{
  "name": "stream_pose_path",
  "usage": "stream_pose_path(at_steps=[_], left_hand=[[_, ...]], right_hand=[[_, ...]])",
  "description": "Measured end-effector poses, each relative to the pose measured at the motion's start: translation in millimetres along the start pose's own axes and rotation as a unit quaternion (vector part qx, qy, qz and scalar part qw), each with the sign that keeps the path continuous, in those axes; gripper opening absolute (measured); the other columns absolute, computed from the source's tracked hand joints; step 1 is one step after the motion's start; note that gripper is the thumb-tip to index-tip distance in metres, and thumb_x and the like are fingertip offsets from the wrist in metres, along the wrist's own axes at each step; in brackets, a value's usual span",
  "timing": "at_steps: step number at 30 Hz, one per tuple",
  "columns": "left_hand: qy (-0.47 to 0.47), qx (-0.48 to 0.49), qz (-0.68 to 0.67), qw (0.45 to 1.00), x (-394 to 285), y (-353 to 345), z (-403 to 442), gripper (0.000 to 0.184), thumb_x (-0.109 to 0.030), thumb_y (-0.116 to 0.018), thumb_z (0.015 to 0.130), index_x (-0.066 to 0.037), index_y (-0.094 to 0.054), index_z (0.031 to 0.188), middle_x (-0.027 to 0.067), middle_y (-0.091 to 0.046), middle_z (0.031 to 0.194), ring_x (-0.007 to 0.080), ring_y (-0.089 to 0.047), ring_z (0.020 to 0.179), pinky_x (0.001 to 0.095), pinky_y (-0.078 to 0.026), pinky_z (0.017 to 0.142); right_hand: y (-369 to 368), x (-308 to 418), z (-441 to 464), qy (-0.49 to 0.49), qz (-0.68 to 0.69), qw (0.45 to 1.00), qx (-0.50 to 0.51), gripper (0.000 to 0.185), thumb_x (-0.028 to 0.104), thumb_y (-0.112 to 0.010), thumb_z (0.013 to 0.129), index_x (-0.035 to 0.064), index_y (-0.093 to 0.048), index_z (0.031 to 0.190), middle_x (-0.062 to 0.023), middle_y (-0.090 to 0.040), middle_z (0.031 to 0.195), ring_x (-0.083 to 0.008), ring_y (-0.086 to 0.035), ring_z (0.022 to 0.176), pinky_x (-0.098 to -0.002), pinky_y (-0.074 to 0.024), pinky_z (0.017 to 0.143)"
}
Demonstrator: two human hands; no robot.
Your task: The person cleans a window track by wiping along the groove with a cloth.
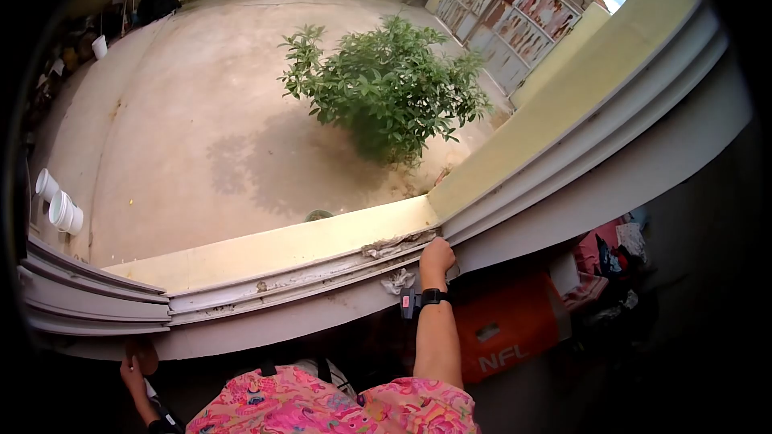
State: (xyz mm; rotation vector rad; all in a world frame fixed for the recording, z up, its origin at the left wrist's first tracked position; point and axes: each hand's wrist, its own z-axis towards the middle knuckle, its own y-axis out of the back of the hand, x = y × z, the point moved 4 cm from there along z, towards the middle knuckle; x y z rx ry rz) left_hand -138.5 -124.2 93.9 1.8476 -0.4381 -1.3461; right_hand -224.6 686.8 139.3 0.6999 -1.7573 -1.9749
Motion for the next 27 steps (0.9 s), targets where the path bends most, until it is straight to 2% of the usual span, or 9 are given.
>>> stream_pose_path(at_steps=[4, 9, 10, 12, 14, 17, 20, 21, 27], left_hand=[[-0.008, -0.026, -0.031, 0.999, 14, -4, 2, 0.027, -0.015, -0.05, 0.082, 0.004, -0.053, 0.102, 0.0168, -0.059, 0.089, 0.0214, -0.057, 0.08, 0.0302, -0.042, 0.071], [-0.015, -0.047, -0.036, 0.998, 0, -1, -1, 0.027, -0.015, -0.05, 0.082, 0.004, -0.053, 0.101, 0.0164, -0.06, 0.089, 0.0207, -0.057, 0.08, 0.0302, -0.042, 0.072], [0.011, -0.029, -0.026, 0.999, -2, 0, -2, 0.028, -0.015, -0.05, 0.082, 0.004, -0.053, 0.102, 0.0163, -0.06, 0.089, 0.0204, -0.057, 0.081, 0.03, -0.042, 0.072], [0.036, -0.008, -0.014, 0.999, -1, 1, 0, 0.028, -0.015, -0.05, 0.082, 0.004, -0.053, 0.102, 0.0161, -0.06, 0.089, 0.02, -0.057, 0.081, 0.0298, -0.042, 0.072], [0.033, -0.007, -0.018, 0.999, 4, -1, 0, 0.028, -0.015, -0.05, 0.082, 0.004, -0.053, 0.102, 0.0159, -0.06, 0.089, 0.0197, -0.057, 0.081, 0.0295, -0.042, 0.073], [0.008, -0.011, -0.027, 1.0, 14, -2, 4, 0.028, -0.016, -0.05, 0.083, 0.004, -0.053, 0.102, 0.0156, -0.06, 0.089, 0.0195, -0.057, 0.081, 0.0294, -0.042, 0.072], [0.005, -0.019, -0.044, 0.999, 16, -4, 3, 0.028, -0.016, -0.05, 0.083, 0.004, -0.053, 0.102, 0.0153, -0.06, 0.09, 0.0193, -0.056, 0.082, 0.0295, -0.042, 0.072], [0.004, -0.019, -0.043, 0.999, 15, -4, 3, 0.028, -0.016, -0.05, 0.083, 0.004, -0.053, 0.102, 0.0153, -0.06, 0.09, 0.0193, -0.056, 0.082, 0.0295, -0.042, 0.072], [0.036, -0.011, -0.037, 0.999, -1, 2, -1, 0.028, -0.016, -0.05, 0.083, 0.004, -0.053, 0.103, 0.0149, -0.06, 0.091, 0.0188, -0.056, 0.082, 0.0291, -0.042, 0.072]], right_hand=[[10, 6, -22, 0.047, -0.008, 0.999, 0.001, 0.018, 0.01, -0.045, 0.079, 0.0042, -0.061, 0.073, -0.0151, -0.061, 0.076, -0.0307, -0.061, 0.072, -0.0378, -0.0499, 0.061], [2, -2, -3, -0.008, -0.005, 1.0, -0.018, 0.017, 0.009, -0.046, 0.079, 0.0038, -0.06, 0.071, -0.0156, -0.061, 0.076, -0.0315, -0.06, 0.072, -0.0389, -0.0497, 0.06], [0, -2, 1, -0.007, -0.004, 1.0, -0.017, 0.017, 0.009, -0.046, 0.079, 0.0038, -0.06, 0.071, -0.0156, -0.061, 0.076, -0.0315, -0.06, 0.072, -0.0389, -0.0497, 0.06], [0, -5, 5, -0.014, -0.012, 0.998, -0.06, 0.02, 0.009, -0.046, 0.079, 0.0061, -0.062, 0.068, -0.0122, -0.062, 0.07, -0.0269, -0.062, 0.066, -0.0339, -0.0505, 0.056], [-7, -9, 6, -0.019, 0.001, 0.998, -0.052, 0.02, 0.009, -0.046, 0.079, 0.0058, -0.063, 0.069, -0.0128, -0.063, 0.072, -0.027, -0.062, 0.067, -0.0345, -0.0505, 0.057], [0, 8, -12, 0.013, -0.012, 1.0, 0.015, 0.019, 0.009, -0.045, 0.08, 0.0041, -0.061, 0.071, -0.0139, -0.063, 0.076, -0.0271, -0.062, 0.071, -0.0353, -0.0505, 0.059], [5, 18, -39, 0.051, -0.039, 0.998, 0.005, 0.017, 0.01, -0.044, 0.081, 0.0039, -0.06, 0.075, -0.0136, -0.063, 0.076, -0.0268, -0.062, 0.071, -0.035, -0.0505, 0.059], [9, 16, -39, 0.026, -0.032, 0.999, 0.007, 0.017, 0.01, -0.044, 0.081, 0.005, -0.059, 0.075, -0.014, -0.062, 0.078, -0.0294, -0.061, 0.072, -0.0371, -0.05, 0.06], [-3, -2, 2, -0.028, 0.012, 0.999, -0.017, 0.018, 0.01, -0.045, 0.081, 0.004, -0.06, 0.072, -0.0145, -0.062, 0.078, -0.0288, -0.061, 0.072, -0.0362, -0.0504, 0.059]])
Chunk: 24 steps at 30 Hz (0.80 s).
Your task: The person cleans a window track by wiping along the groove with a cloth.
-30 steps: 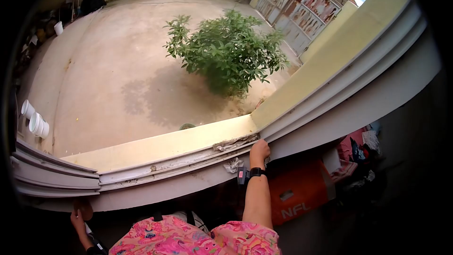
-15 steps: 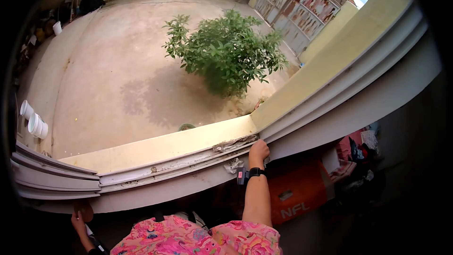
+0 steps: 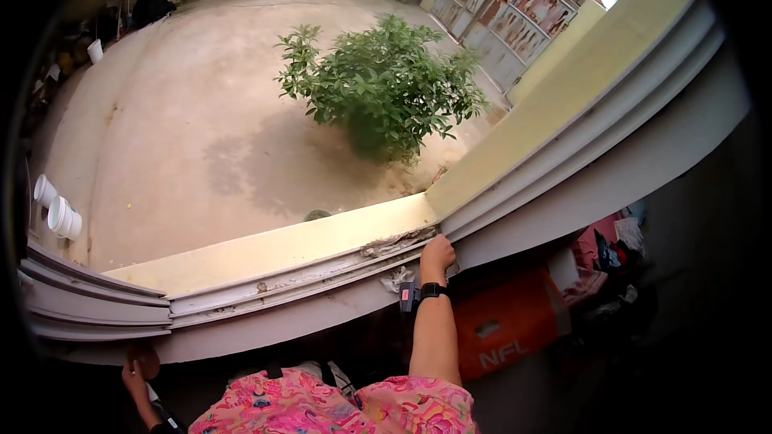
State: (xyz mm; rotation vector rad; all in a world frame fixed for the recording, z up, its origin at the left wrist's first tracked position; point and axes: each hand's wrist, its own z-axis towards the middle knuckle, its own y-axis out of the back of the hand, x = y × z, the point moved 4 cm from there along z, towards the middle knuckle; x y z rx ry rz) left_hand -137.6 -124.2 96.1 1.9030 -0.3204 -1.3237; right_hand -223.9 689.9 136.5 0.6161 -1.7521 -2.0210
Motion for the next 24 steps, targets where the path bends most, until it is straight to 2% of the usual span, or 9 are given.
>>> stream_pose_path(at_steps=[3, 5, 9, 11, 13, 14, 19, 21, 24], left_hand=[[-0.02, -0.007, 0.026, 0.999, 14, -2, 6, 0.028, -0.015, -0.05, 0.083, 0.004, -0.053, 0.102, 0.0149, -0.06, 0.09, 0.0185, -0.056, 0.081, 0.0291, -0.042, 0.072], [-0.057, -0.009, 0.011, 0.998, 25, -3, 8, 0.027, -0.015, -0.05, 0.083, 0.005, -0.053, 0.101, 0.015, -0.06, 0.089, 0.0184, -0.056, 0.08, 0.0292, -0.042, 0.071], [-0.034, -0.012, 0.006, 0.999, 6, -3, 2, 0.027, -0.015, -0.05, 0.083, 0.005, -0.054, 0.1, 0.0153, -0.06, 0.089, 0.0191, -0.056, 0.08, 0.0294, -0.042, 0.072], [-0.036, -0.007, 0.029, 0.999, 5, -2, 4, 0.027, -0.015, -0.05, 0.083, 0.005, -0.054, 0.1, 0.0156, -0.06, 0.089, 0.0201, -0.057, 0.081, 0.0298, -0.042, 0.072], [-0.037, -0.011, 0.03, 0.999, 8, -2, 4, 0.027, -0.015, -0.05, 0.083, 0.005, -0.054, 0.1, 0.0157, -0.06, 0.089, 0.0204, -0.057, 0.081, 0.0299, -0.042, 0.072], [-0.036, -0.021, 0.028, 0.999, 9, -3, 5, 0.026, -0.015, -0.05, 0.083, 0.004, -0.054, 0.1, 0.0158, -0.06, 0.089, 0.0207, -0.057, 0.08, 0.03, -0.042, 0.072], [-0.038, -0.011, 0.055, 0.998, 4, -1, 4, 0.027, -0.015, -0.05, 0.082, 0.005, -0.054, 0.099, 0.016, -0.06, 0.089, 0.0209, -0.057, 0.081, 0.0303, -0.042, 0.072], [-0.037, -0.009, 0.047, 0.998, 4, -1, 4, 0.027, -0.015, -0.05, 0.082, 0.005, -0.054, 0.099, 0.0161, -0.06, 0.089, 0.021, -0.057, 0.081, 0.0306, -0.042, 0.071], [-0.032, -0.014, 0.035, 0.999, 6, 0, 4, 0.026, -0.015, -0.049, 0.082, 0.005, -0.054, 0.099, 0.0162, -0.06, 0.087, 0.021, -0.057, 0.08, 0.031, -0.042, 0.071]], right_hand=[[-1, 0, -5, -0.015, 0.021, 1.0, 0.016, 0.018, 0.009, -0.045, 0.081, 0.004, -0.06, 0.073, -0.0144, -0.062, 0.078, -0.0284, -0.062, 0.073, -0.0373, -0.0504, 0.06], [2, 9, -23, 0.046, 0.015, 0.998, 0.029, 0.016, 0.009, -0.045, 0.08, 0.0039, -0.059, 0.077, -0.0147, -0.062, 0.078, -0.0288, -0.061, 0.072, -0.0376, -0.0501, 0.06], [14, 14, -51, 0.11, -0.028, 0.994, 0.01, 0.014, 0.011, -0.044, 0.081, 0.005, -0.057, 0.08, -0.0131, -0.061, 0.074, -0.0284, -0.061, 0.07, -0.0365, -0.0496, 0.057], [11, 8, -39, 0.102, -0.04, 0.994, -0.004, 0.015, 0.011, -0.044, 0.081, 0.0057, -0.057, 0.079, -0.012, -0.061, 0.072, -0.0277, -0.061, 0.067, -0.0358, -0.0494, 0.056], [12, 0, -30, 0.086, -0.009, 0.996, 0.001, 0.014, 0.01, -0.042, 0.081, 0.0049, -0.054, 0.079, -0.0146, -0.06, 0.074, -0.0319, -0.06, 0.071, -0.0409, -0.0485, 0.06], [12, -3, -26, 0.084, -0.029, 0.995, -0.037, 0.016, 0.011, -0.043, 0.082, 0.006, -0.058, 0.076, -0.0121, -0.061, 0.071, -0.0275, -0.061, 0.066, -0.0353, -0.0497, 0.056], [6, -8, -1, 0.061, -0.02, 0.997, -0.033, 0.018, 0.011, -0.044, 0.081, 0.0071, -0.059, 0.073, -0.0122, -0.062, 0.072, -0.0272, -0.062, 0.068, -0.0354, -0.05, 0.057], [6, -8, 4, 0.1, -0.07, 0.992, -0.042, 0.018, 0.011, -0.045, 0.08, 0.0078, -0.06, 0.07, -0.0109, -0.062, 0.07, -0.0264, -0.062, 0.067, -0.0354, -0.0501, 0.057], [10, -9, 11, 0.096, -0.096, 0.991, -0.018, 0.017, 0.011, -0.047, 0.078, 0.0084, -0.062, 0.07, -0.0109, -0.062, 0.071, -0.0254, -0.062, 0.066, -0.0347, -0.0503, 0.057]])
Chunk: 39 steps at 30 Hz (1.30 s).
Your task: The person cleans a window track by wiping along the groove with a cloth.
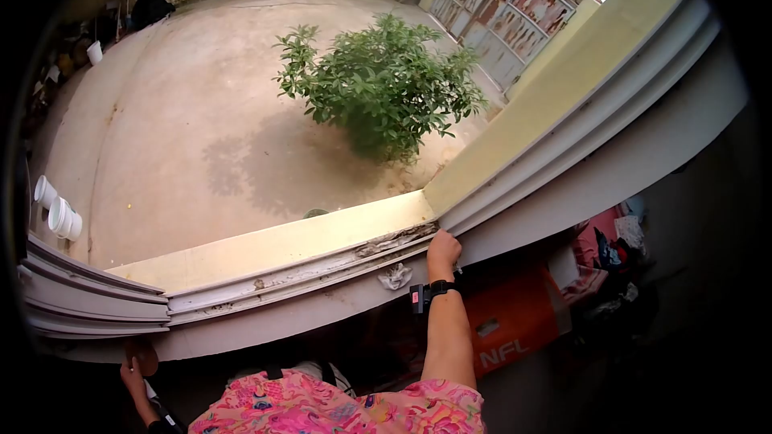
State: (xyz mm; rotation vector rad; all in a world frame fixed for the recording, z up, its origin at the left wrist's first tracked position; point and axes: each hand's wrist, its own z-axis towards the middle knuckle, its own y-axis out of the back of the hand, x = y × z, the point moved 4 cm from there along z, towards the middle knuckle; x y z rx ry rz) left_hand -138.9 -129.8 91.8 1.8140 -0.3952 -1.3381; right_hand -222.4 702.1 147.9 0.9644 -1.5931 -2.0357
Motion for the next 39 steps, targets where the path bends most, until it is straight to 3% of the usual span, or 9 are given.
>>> stream_pose_path(at_steps=[4, 6, 13, 17, 21, 23, 27, 29, 39], left_hand=[[0.0, 0.018, 0.006, 1.0, -13, 2, -2, 0.026, -0.014, -0.049, 0.082, 0.005, -0.054, 0.099, 0.0161, -0.06, 0.087, 0.0213, -0.057, 0.08, 0.0311, -0.042, 0.071], [0.0, 0.015, 0.009, 1.0, -19, 3, -5, 0.026, -0.015, -0.049, 0.082, 0.005, -0.054, 0.099, 0.0163, -0.059, 0.088, 0.0215, -0.057, 0.08, 0.0313, -0.042, 0.071], [-0.009, -0.004, -0.021, 1.0, -7, -3, -7, 0.027, -0.017, -0.048, 0.083, 0.005, -0.053, 0.098, 0.0161, -0.059, 0.088, 0.022, -0.056, 0.081, 0.0316, -0.041, 0.071], [-0.006, 0.001, -0.017, 1.0, -19, -1, -9, 0.026, -0.017, -0.048, 0.084, 0.005, -0.054, 0.097, 0.016, -0.058, 0.087, 0.022, -0.055, 0.079, 0.0314, -0.041, 0.07], [-0.003, 0.005, -0.002, 1.0, -17, -1, -8, 0.026, -0.017, -0.048, 0.084, 0.005, -0.054, 0.096, 0.0157, -0.058, 0.085, 0.0212, -0.055, 0.078, 0.0312, -0.041, 0.069], [-0.013, -0.003, -0.01, 1.0, -18, -2, -8, 0.025, -0.017, -0.048, 0.084, 0.005, -0.054, 0.096, 0.0156, -0.058, 0.084, 0.0202, -0.055, 0.077, 0.0312, -0.041, 0.068], [-0.003, 0.006, 0.002, 1.0, -13, -3, -6, 0.025, -0.016, -0.048, 0.084, 0.004, -0.054, 0.097, 0.0152, -0.059, 0.085, 0.0197, -0.055, 0.078, 0.0304, -0.041, 0.069], [-0.001, -0.014, -0.028, 1.0, -12, -4, -6, 0.025, -0.016, -0.049, 0.083, 0.004, -0.054, 0.098, 0.0147, -0.059, 0.087, 0.0197, -0.056, 0.08, 0.0297, -0.042, 0.071], [0.012, -0.003, -0.021, 1.0, -7, -5, -4, 0.027, -0.015, -0.049, 0.084, 0.004, -0.053, 0.102, 0.0145, -0.059, 0.092, 0.0194, -0.056, 0.083, 0.0287, -0.042, 0.073]], right_hand=[[11, 6, 8, 0.032, -0.01, 0.999, 0.028, 0.02, 0.011, -0.047, 0.079, 0.0081, -0.064, 0.069, -0.0122, -0.063, 0.074, -0.026, -0.062, 0.073, -0.0339, -0.0501, 0.061], [11, 10, 20, 0.04, -0.044, 0.994, 0.094, 0.017, 0.011, -0.049, 0.078, 0.0092, -0.066, 0.079, -0.0109, -0.064, 0.081, -0.0251, -0.062, 0.075, -0.0336, -0.0505, 0.061], [41, 13, 48, 0.106, -0.084, 0.977, 0.164, 0.019, 0.014, -0.048, 0.078, 0.009, -0.065, 0.085, -0.0103, -0.062, 0.091, -0.0245, -0.061, 0.084, -0.034, -0.0489, 0.067], [35, 16, 46, 0.086, -0.06, 0.989, 0.108, 0.018, 0.014, -0.048, 0.078, 0.009, -0.065, 0.083, -0.0114, -0.063, 0.088, -0.0254, -0.061, 0.082, -0.0336, -0.0492, 0.066], [46, 19, 32, 0.068, -0.066, 0.988, 0.123, 0.018, 0.014, -0.048, 0.078, 0.0094, -0.065, 0.084, -0.0122, -0.063, 0.086, -0.0261, -0.061, 0.081, -0.0337, -0.0491, 0.067], [48, 7, 28, -0.006, -0.025, 0.989, 0.147, 0.018, 0.013, -0.048, 0.078, 0.008, -0.064, 0.085, -0.013, -0.062, 0.087, -0.0272, -0.061, 0.082, -0.034, -0.0489, 0.068], [42, -8, 9, 0.012, 0.005, 0.992, 0.122, 0.018, 0.012, -0.048, 0.078, 0.0066, -0.063, 0.085, -0.0144, -0.062, 0.088, -0.0283, -0.06, 0.083, -0.0349, -0.0487, 0.069], [41, 3, -7, 0.093, 0.04, 0.985, 0.138, 0.018, 0.012, -0.047, 0.077, 0.0061, -0.062, 0.084, -0.0149, -0.061, 0.088, -0.0288, -0.06, 0.082, -0.0357, -0.0487, 0.068], [44, -2, -2, 0.023, -0.052, 0.995, 0.084, 0.018, 0.012, -0.048, 0.079, 0.0087, -0.065, 0.074, -0.0099, -0.063, 0.078, -0.0249, -0.062, 0.073, -0.0325, -0.0496, 0.06]])
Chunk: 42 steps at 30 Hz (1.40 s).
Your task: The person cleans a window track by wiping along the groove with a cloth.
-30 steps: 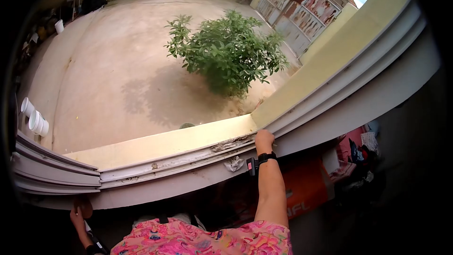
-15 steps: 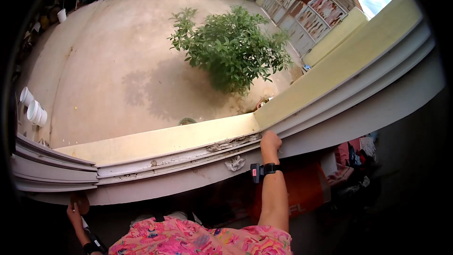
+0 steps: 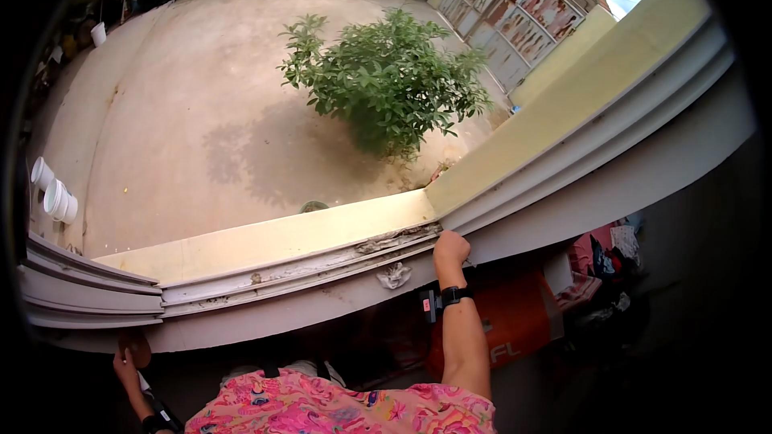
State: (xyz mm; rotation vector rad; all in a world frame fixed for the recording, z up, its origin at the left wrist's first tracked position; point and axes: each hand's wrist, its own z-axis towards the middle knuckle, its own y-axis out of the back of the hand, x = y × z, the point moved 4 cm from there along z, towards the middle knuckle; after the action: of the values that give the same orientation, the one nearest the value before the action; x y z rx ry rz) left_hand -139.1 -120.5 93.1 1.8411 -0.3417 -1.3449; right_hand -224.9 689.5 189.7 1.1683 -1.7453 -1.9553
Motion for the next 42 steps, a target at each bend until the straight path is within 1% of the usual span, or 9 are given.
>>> stream_pose_path(at_steps=[7, 15, 18, 21, 25, 32, 38, 40, 42], left_hand=[[0.002, 0.006, 0.019, 1.0, 0, 2, 0, 0.028, -0.016, -0.049, 0.084, 0.004, -0.053, 0.104, 0.0152, -0.059, 0.094, 0.0208, -0.057, 0.084, 0.0293, -0.042, 0.074], [0.033, 0.013, 0.051, 0.998, 13, 2, 4, 0.029, -0.016, -0.049, 0.083, 0.003, -0.052, 0.105, 0.0155, -0.059, 0.094, 0.0209, -0.056, 0.084, 0.0294, -0.042, 0.074], [-0.013, 0.006, 0.022, 1.0, 14, 0, 1, 0.03, -0.016, -0.049, 0.083, 0.003, -0.052, 0.105, 0.0152, -0.059, 0.093, 0.0203, -0.056, 0.083, 0.0292, -0.042, 0.073], [0.021, 0.012, 0.033, 0.999, 11, 1, 3, 0.03, -0.017, -0.049, 0.084, 0.004, -0.052, 0.105, 0.0149, -0.059, 0.092, 0.0196, -0.056, 0.083, 0.0291, -0.042, 0.073], [0.017, -0.002, 0.015, 1.0, 8, 0, 0, 0.029, -0.017, -0.049, 0.084, 0.004, -0.052, 0.104, 0.0149, -0.059, 0.091, 0.0195, -0.056, 0.081, 0.0292, -0.042, 0.072], [0.025, 0.007, 0.027, 0.999, -9, 3, -4, 0.028, -0.018, -0.048, 0.084, 0.004, -0.053, 0.101, 0.0162, -0.059, 0.089, 0.0208, -0.056, 0.081, 0.0297, -0.042, 0.071], [-0.003, 0.001, 0.026, 1.0, -5, 1, -3, 0.027, -0.018, -0.048, 0.084, 0.004, -0.053, 0.1, 0.0156, -0.059, 0.088, 0.0206, -0.057, 0.08, 0.0298, -0.042, 0.071], [0.003, -0.002, 0.03, 1.0, -9, 2, -3, 0.027, -0.018, -0.048, 0.084, 0.004, -0.053, 0.1, 0.0156, -0.059, 0.088, 0.0205, -0.057, 0.08, 0.0298, -0.042, 0.071], [0.008, -0.005, 0.034, 0.999, -8, 1, -3, 0.027, -0.018, -0.048, 0.084, 0.004, -0.053, 0.1, 0.0156, -0.059, 0.088, 0.0205, -0.057, 0.08, 0.0299, -0.042, 0.071]], right_hand=[[-19, 2, 20, -0.003, -0.009, 1.0, -0.011, 0.019, 0.012, -0.047, 0.079, 0.0101, -0.065, 0.075, -0.0087, -0.064, 0.08, -0.0236, -0.062, 0.074, -0.0322, -0.0495, 0.06], [-10, 17, 23, 0.056, -0.01, 0.997, 0.05, 0.018, 0.013, -0.048, 0.079, 0.0094, -0.066, 0.08, -0.01, -0.063, 0.086, -0.0247, -0.061, 0.081, -0.0328, -0.0489, 0.066], [5, 26, 12, 0.089, -0.006, 0.994, 0.069, 0.019, 0.014, -0.048, 0.079, 0.0088, -0.065, 0.082, -0.0107, -0.063, 0.089, -0.0254, -0.06, 0.085, -0.0341, -0.0481, 0.069], [15, 23, 19, 0.079, -0.031, 0.991, 0.103, 0.019, 0.015, -0.048, 0.078, 0.0081, -0.065, 0.084, -0.0112, -0.062, 0.09, -0.026, -0.06, 0.085, -0.0347, -0.0476, 0.07], [19, 8, 28, 0.033, -0.015, 0.996, 0.076, 0.018, 0.014, -0.049, 0.078, 0.0094, -0.065, 0.084, -0.0109, -0.062, 0.09, -0.0256, -0.06, 0.086, -0.0338, -0.0476, 0.07], [-1, 16, 24, 0.029, -0.032, 0.997, 0.067, 0.018, 0.013, -0.048, 0.079, 0.0102, -0.065, 0.083, -0.0102, -0.063, 0.088, -0.0251, -0.061, 0.083, -0.0337, -0.048, 0.069], [17, 16, 19, 0.061, -0.029, 0.995, 0.072, 0.018, 0.014, -0.049, 0.078, 0.0102, -0.065, 0.085, -0.0113, -0.062, 0.089, -0.0254, -0.061, 0.083, -0.0326, -0.0486, 0.067], [15, 4, 18, -0.007, 0.008, 0.997, 0.074, 0.017, 0.015, -0.05, 0.077, 0.0082, -0.064, 0.085, -0.012, -0.062, 0.089, -0.0269, -0.06, 0.084, -0.0338, -0.0486, 0.068], [10, 8, 3, 0.01, 0.044, 0.997, 0.056, 0.017, 0.014, -0.05, 0.077, 0.0073, -0.064, 0.084, -0.0127, -0.062, 0.089, -0.0275, -0.06, 0.083, -0.0344, -0.0487, 0.068]])
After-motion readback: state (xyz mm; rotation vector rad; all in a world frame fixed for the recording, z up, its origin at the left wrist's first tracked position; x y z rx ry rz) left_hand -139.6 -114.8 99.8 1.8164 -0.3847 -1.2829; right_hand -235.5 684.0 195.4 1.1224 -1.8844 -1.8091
